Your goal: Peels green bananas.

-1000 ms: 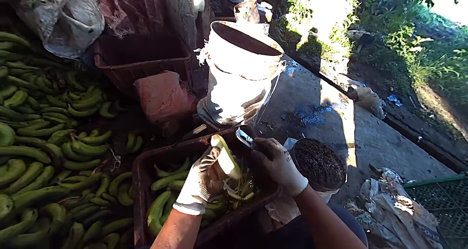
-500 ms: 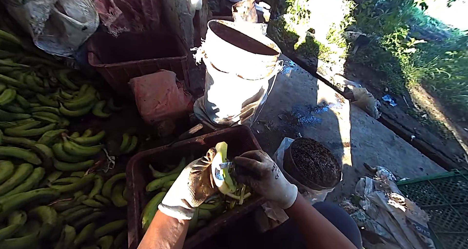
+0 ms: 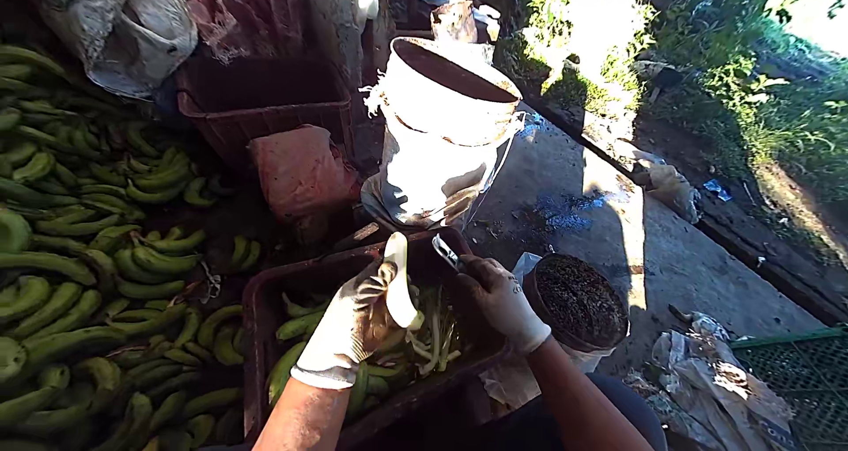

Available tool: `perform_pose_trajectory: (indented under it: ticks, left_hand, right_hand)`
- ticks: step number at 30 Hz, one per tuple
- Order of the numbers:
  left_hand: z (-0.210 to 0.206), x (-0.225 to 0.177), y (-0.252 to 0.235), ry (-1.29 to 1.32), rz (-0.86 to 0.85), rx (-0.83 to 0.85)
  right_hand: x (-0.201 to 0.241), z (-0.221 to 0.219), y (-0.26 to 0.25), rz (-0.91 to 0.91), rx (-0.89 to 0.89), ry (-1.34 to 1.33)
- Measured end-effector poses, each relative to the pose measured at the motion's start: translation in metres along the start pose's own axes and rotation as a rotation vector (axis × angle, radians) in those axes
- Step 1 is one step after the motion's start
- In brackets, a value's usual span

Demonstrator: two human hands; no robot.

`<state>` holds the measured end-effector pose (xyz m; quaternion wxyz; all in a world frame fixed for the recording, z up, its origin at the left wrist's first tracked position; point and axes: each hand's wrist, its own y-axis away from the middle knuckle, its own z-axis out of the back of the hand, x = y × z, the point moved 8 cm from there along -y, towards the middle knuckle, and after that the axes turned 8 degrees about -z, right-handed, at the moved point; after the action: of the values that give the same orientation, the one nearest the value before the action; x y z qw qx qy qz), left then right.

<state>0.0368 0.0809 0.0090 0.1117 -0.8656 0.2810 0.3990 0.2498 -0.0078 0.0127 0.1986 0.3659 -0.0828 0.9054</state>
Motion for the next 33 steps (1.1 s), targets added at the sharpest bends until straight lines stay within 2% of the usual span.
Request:
perform_pose_trajectory:
  ticks: [2, 5, 8, 11, 15, 17, 19, 21, 23, 26, 28, 30, 33]
  left_hand:
    - [0.009, -0.005, -0.003, 0.114, 0.000, -0.131]
    - [0.010, -0.009, -0.002, 0.246, 0.028, -0.236]
    - [0.006, -0.001, 0.001, 0.271, 0.068, -0.161]
    - [-0.015, 0.007, 0.011, 0.192, 0.091, -0.024]
    - [-0.033, 0.017, 0.016, 0.177, 0.055, 0.143]
    - [-0.029, 0.018, 0.013, 0.118, 0.042, 0.107]
    - [-0.023, 0.020, 0.011, 0.131, 0.066, 0.070]
    - [-0.018, 0.017, 0.009, 0.146, 0.089, 0.024]
    - [-0.015, 0.013, 0.006, 0.120, 0.093, 0.020]
    - [-0.006, 0.005, 0.001, 0.059, 0.013, 0.018]
    - [-0.006, 0.000, 0.001, 0.081, -0.017, 0.023]
    - [-0.008, -0.002, 0.004, 0.109, -0.009, 0.011]
    - [-0.018, 0.000, 0.011, 0.107, 0.015, 0.078]
  right_hand:
    - [0.031, 0.003, 0.019, 0.257, -0.020, -0.059]
    - [0.052, -0.005, 0.041, 0.452, 0.007, 0.002]
    - [0.052, -0.017, 0.045, 0.505, 0.040, 0.044]
    - [0.056, -0.015, 0.046, 0.509, 0.045, 0.003]
    - [0.048, -0.004, 0.035, 0.368, -0.131, -0.090]
    - [0.025, 0.000, 0.019, 0.152, -0.197, -0.124]
    - [-0.012, 0.008, -0.001, -0.136, -0.181, -0.127]
    - [-0.029, 0.021, -0.010, -0.231, -0.146, -0.144]
    - [-0.011, 0.030, -0.001, -0.098, -0.100, -0.186]
    - [0.037, 0.025, 0.031, 0.170, 0.136, -0.275]
    - [0.054, 0.014, 0.048, 0.300, 0.258, -0.243]
    - [0.059, 0.001, 0.055, 0.380, 0.307, -0.168]
    - [0.061, -0.010, 0.057, 0.422, 0.332, -0.122]
